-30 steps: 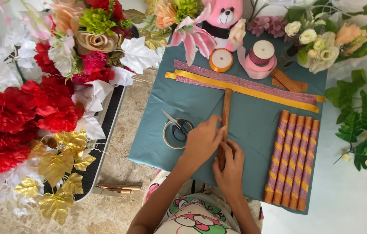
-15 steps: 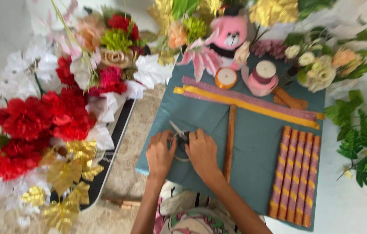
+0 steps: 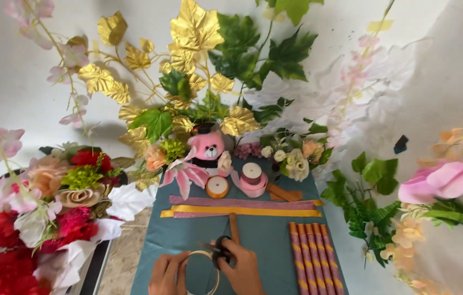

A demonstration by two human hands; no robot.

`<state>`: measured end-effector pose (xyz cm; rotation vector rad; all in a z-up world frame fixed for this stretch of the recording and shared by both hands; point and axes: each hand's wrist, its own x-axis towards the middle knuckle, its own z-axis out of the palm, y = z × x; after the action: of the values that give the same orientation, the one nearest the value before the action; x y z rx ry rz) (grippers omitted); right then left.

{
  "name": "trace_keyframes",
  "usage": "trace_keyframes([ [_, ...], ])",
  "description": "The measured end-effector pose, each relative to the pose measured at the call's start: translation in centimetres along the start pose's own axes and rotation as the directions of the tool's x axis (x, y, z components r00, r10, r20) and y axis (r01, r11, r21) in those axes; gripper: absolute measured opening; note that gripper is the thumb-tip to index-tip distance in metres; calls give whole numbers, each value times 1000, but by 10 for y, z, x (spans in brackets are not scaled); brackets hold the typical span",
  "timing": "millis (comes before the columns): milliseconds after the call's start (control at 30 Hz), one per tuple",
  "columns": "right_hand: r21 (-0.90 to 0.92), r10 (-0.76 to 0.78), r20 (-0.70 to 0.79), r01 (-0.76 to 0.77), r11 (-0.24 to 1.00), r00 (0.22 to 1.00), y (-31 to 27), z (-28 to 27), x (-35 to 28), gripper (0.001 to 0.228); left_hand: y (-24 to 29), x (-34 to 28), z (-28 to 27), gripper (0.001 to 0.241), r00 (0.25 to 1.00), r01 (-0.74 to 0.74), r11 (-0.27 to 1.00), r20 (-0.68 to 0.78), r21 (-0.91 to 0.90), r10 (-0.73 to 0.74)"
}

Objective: Decorating a wooden stick with ribbons using double-sided tape and scissors.

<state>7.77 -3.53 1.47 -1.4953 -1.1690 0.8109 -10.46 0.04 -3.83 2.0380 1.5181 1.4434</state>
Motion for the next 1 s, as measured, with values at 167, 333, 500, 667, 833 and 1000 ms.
trace_keyframes([
  [167, 500, 219, 234, -311, 808, 947, 20, -24, 20, 28, 25, 45, 13, 26, 960, -218, 970, 151, -111, 234],
  [333, 543, 353, 251, -432, 720, 902, 53, -24, 30, 28, 56, 79, 26, 26, 926, -338, 924, 114, -178, 360],
  [500, 587, 43, 80, -82, 805, 996, 57, -13, 32, 30, 74, 96, 43, 27, 900, -389, 859, 63, -333, 432],
  [667, 145, -89, -129, 107, 984, 988, 0, -15, 27, 27, 61, 105, 72, 39, 962, -220, 867, 45, -447, 268],
  [833, -183, -357, 62, 362, 914, 932, 10, -13, 34, 24, 43, 109, 77, 9, 994, -50, 853, 57, -520, 94],
  [1000, 432, -88, 197, -6, 902, 976, -4, -6, 41, 23, -31, 91, 122, 20, 778, 564, 356, 624, -745, 74],
])
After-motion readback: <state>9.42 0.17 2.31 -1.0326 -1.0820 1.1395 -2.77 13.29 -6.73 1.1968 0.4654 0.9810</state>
